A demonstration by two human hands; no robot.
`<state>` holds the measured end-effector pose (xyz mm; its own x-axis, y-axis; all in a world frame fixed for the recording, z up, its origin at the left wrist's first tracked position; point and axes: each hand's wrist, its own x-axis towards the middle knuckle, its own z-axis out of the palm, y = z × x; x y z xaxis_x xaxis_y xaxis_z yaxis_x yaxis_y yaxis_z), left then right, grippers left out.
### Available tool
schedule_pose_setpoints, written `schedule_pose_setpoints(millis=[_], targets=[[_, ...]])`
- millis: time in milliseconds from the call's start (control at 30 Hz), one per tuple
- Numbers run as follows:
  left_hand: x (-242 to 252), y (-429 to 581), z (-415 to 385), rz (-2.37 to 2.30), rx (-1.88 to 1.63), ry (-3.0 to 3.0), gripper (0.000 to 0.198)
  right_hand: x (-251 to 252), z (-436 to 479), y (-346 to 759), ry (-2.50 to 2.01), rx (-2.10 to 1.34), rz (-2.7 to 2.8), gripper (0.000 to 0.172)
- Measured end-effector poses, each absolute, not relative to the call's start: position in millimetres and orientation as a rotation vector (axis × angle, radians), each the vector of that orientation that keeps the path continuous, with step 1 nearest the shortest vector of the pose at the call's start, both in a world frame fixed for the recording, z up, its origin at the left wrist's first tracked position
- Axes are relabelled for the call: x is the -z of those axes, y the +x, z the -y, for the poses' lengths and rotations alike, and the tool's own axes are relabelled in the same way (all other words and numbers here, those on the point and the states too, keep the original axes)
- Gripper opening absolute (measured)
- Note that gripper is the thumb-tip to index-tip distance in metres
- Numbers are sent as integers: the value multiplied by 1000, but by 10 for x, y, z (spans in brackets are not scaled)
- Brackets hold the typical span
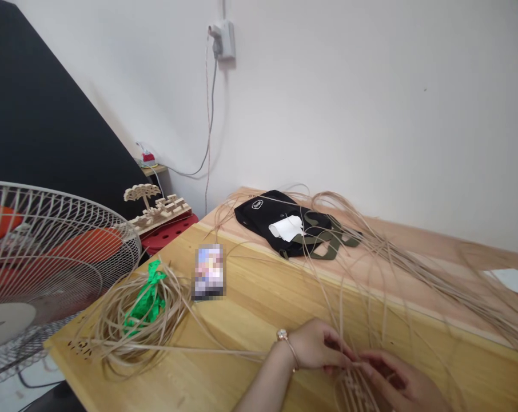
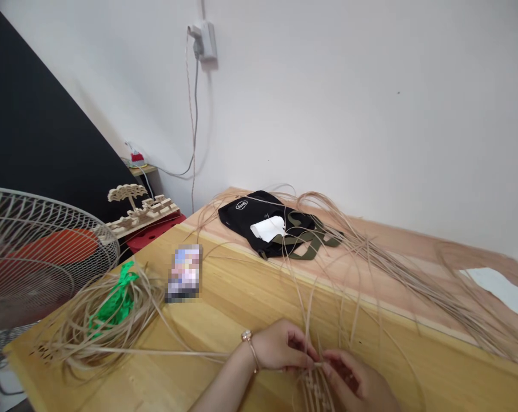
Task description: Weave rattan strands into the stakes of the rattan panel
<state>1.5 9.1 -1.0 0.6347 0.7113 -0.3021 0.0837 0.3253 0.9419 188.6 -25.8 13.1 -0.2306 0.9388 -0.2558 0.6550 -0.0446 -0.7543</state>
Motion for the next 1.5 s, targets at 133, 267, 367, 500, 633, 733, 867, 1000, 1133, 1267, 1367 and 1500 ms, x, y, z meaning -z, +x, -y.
schedule_pose_setpoints(millis=[133, 267, 367, 500, 633, 733, 867, 1000, 1133, 1267, 1367, 1500], targets=[[31, 16, -102, -807, -482, 1190, 46, -240, 252, 1822, -1689, -1086, 1931, 31], [55, 21, -104, -830, -486, 1166, 46, -323, 243, 1773, -1715, -993, 2002, 29], [55, 19, -101, -851, -479, 1157, 49, -343, 249, 1743, -1742, -923, 2069, 31], [43, 10, -96, -864, -476, 1179, 52, -376, 286, 1695, -1802, -786, 2140, 31], [38, 6, -93, -858, -477, 1180, 54, -404, 331, 1648, -1843, -663, 2163, 31], [36, 3, -90, -857, -478, 1190, 53, -398, 353, 1635, -1833, -593, 2170, 30], [27, -4, -82, -857, -472, 1192, 51, -380, 367, 1641, -1809, -598, 2159, 31], [9, -4, -74, -877, -462, 1189, 51, -377, 369, 1642, -1840, -628, 2131, 32], [-3, -3, -75, -882, -447, 1184, 52, -359, 368, 1631, -1829, -619, 2088, 31], [-13, -7, -79, -878, -446, 1182, 51, -320, 357, 1630, -1804, -683, 2029, 30], [-22, -8, -81, -865, -459, 1180, 50, -304, 337, 1645, -1776, -819, 1971, 29], [-38, -8, -79, -853, -460, 1184, 48, -304, 317, 1672, -1708, -931, 1880, 28]])
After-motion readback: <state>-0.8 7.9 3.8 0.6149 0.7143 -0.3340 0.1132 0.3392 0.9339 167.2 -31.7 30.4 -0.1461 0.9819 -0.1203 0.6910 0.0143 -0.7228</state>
